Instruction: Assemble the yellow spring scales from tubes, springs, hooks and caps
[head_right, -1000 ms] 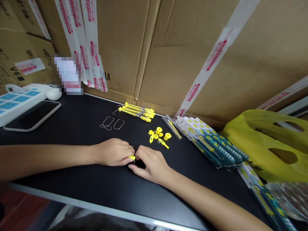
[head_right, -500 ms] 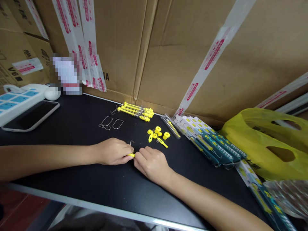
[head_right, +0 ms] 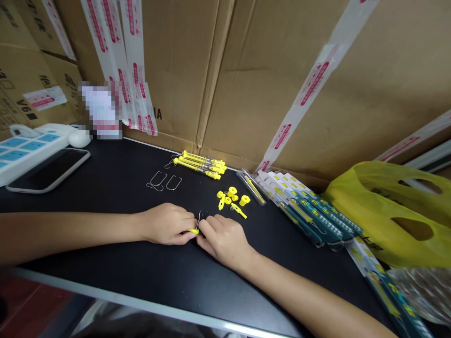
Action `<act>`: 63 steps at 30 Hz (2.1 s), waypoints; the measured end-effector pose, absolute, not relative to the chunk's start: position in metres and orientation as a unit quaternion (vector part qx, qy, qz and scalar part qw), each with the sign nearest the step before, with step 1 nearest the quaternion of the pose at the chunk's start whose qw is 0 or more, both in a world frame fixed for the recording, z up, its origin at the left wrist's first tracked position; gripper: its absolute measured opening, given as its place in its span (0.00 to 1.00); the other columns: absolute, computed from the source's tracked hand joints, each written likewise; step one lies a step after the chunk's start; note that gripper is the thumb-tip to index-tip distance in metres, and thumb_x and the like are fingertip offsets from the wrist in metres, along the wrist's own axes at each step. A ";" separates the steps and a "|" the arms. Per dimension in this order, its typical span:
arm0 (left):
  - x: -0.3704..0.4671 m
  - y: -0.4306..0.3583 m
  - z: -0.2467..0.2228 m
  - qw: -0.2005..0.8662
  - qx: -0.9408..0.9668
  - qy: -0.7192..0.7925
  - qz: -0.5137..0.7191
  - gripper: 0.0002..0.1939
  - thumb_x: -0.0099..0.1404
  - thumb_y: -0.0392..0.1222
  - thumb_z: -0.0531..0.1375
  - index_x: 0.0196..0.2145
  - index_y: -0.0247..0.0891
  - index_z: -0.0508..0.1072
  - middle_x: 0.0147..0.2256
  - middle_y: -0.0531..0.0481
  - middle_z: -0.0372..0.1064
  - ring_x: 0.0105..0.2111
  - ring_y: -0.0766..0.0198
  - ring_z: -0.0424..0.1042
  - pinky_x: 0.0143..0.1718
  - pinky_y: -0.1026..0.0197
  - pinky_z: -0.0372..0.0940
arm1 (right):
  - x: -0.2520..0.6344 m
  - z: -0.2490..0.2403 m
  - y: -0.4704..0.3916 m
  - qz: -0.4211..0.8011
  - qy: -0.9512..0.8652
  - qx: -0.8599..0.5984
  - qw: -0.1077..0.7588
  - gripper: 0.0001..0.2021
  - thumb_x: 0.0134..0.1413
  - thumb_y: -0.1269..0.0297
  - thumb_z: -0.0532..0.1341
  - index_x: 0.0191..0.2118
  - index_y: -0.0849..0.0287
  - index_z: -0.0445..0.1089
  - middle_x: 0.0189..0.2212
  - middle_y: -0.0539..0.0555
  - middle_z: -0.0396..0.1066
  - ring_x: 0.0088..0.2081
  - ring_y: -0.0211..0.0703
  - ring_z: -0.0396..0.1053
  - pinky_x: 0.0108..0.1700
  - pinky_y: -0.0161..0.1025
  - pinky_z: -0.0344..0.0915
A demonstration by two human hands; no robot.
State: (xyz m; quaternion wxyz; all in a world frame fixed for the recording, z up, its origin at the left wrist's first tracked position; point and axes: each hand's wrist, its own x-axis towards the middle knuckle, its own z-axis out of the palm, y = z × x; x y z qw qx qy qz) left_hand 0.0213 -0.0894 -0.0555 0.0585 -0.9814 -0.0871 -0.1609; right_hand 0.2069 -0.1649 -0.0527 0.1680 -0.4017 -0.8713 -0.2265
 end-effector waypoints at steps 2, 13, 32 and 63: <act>0.020 -0.090 -0.055 0.049 -0.979 -0.110 -0.166 0.12 0.66 0.46 0.51 0.28 0.37 0.65 0.26 0.53 0.69 0.26 0.63 0.70 0.24 0.63 0.58 | 0.206 -0.052 -0.165 -0.235 -0.872 -0.395 0.168 0.14 0.59 0.68 0.51 0.23 0.59 0.62 0.18 0.49 0.63 0.22 0.37 0.59 0.26 0.36 0.51; 0.016 -0.085 -0.056 0.021 -0.985 -0.056 -0.161 0.11 0.70 0.44 0.46 0.33 0.39 0.63 0.30 0.55 0.69 0.28 0.66 0.70 0.26 0.65 0.57 | 0.212 -0.060 -0.159 -0.018 -0.822 -0.517 0.238 0.15 0.53 0.68 0.54 0.47 0.59 0.60 0.27 0.49 0.67 0.25 0.37 0.66 0.25 0.32 0.59; 0.014 -0.087 -0.055 -0.053 -0.977 -0.098 -0.183 0.14 0.68 0.49 0.50 0.43 0.37 0.52 0.30 0.53 0.70 0.25 0.63 0.72 0.22 0.66 0.57 | 0.213 -0.059 -0.161 0.039 -0.905 -0.366 0.213 0.09 0.58 0.76 0.46 0.39 0.57 0.57 0.31 0.55 0.68 0.31 0.42 0.66 0.31 0.37 0.65; 0.017 -0.085 -0.053 -0.080 -0.975 -0.131 -0.162 0.09 0.70 0.45 0.49 0.45 0.39 0.58 0.38 0.53 0.70 0.33 0.63 0.73 0.28 0.66 0.61 | 0.213 -0.060 -0.163 0.044 -0.876 -0.371 0.305 0.13 0.55 0.73 0.50 0.46 0.57 0.50 0.28 0.51 0.68 0.23 0.37 0.65 0.26 0.34 0.63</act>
